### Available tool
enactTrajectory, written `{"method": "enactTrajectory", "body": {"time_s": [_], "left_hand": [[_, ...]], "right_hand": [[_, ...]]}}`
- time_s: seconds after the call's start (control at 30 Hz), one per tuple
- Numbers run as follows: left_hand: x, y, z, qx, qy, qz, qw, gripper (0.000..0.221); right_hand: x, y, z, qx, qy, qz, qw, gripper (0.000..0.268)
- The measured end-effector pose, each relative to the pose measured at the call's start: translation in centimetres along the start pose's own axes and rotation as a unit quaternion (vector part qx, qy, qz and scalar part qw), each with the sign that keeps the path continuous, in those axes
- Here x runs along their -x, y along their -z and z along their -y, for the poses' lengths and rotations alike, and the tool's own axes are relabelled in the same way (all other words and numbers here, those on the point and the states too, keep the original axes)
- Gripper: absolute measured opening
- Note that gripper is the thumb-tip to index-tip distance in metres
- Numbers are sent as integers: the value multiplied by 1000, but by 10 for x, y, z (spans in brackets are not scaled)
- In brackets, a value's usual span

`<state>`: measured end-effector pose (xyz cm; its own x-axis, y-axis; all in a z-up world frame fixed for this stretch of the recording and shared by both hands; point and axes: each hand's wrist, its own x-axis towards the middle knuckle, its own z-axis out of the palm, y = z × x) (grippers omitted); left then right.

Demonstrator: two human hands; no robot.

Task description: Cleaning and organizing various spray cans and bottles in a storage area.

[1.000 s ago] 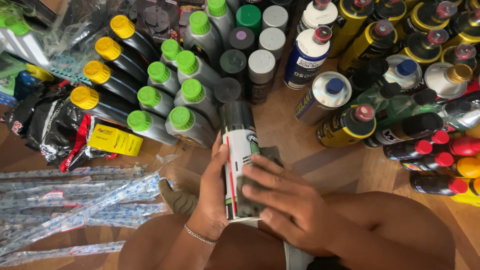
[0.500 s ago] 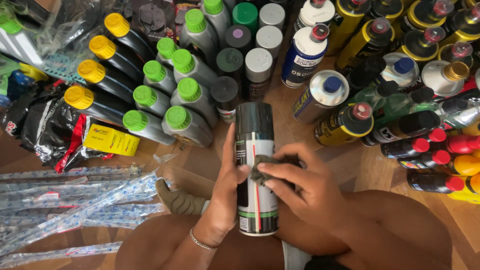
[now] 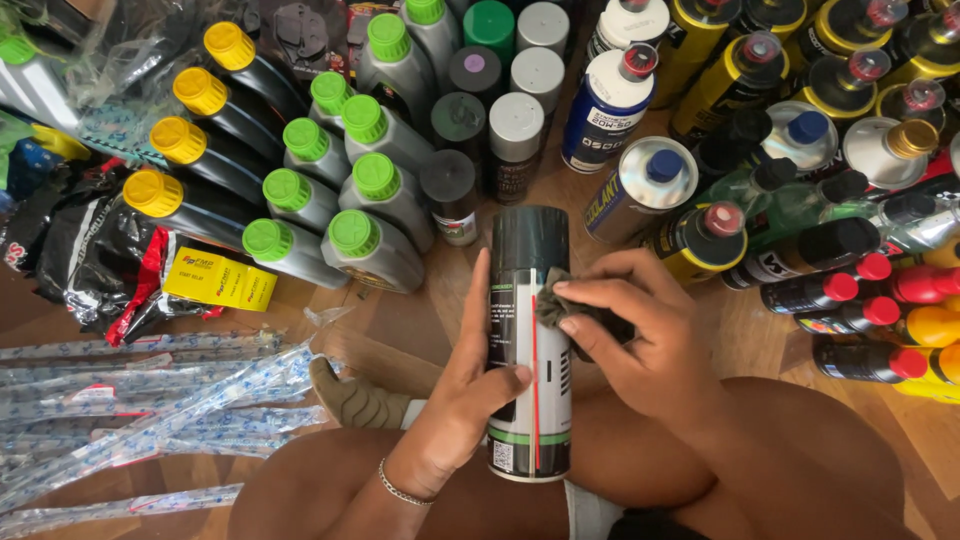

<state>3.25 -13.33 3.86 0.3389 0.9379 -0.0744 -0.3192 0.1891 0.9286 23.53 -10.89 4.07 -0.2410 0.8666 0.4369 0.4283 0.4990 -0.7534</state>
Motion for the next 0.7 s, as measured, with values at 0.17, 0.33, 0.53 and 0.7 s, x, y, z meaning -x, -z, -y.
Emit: {"method": "enactTrajectory", "body": {"time_s": [0.17, 0.33, 0.53, 0.7], "left_hand": [[1, -1, 0, -11, -2, -4, 1000, 103], [1, 1, 4, -29, -45, -11, 999, 102], [1, 1, 3, -43, -55, -33, 997, 104], [2, 0, 3, -81, -81, -42, 993, 104]], "right_hand": [[0, 2, 1, 1, 6, 7, 1000, 30], [10, -8, -5, -61, -26, 13, 998, 42], [19, -19, -11, -289, -173, 91, 937, 81], [21, -23, -4, -291, -166, 116, 935, 96]]}}
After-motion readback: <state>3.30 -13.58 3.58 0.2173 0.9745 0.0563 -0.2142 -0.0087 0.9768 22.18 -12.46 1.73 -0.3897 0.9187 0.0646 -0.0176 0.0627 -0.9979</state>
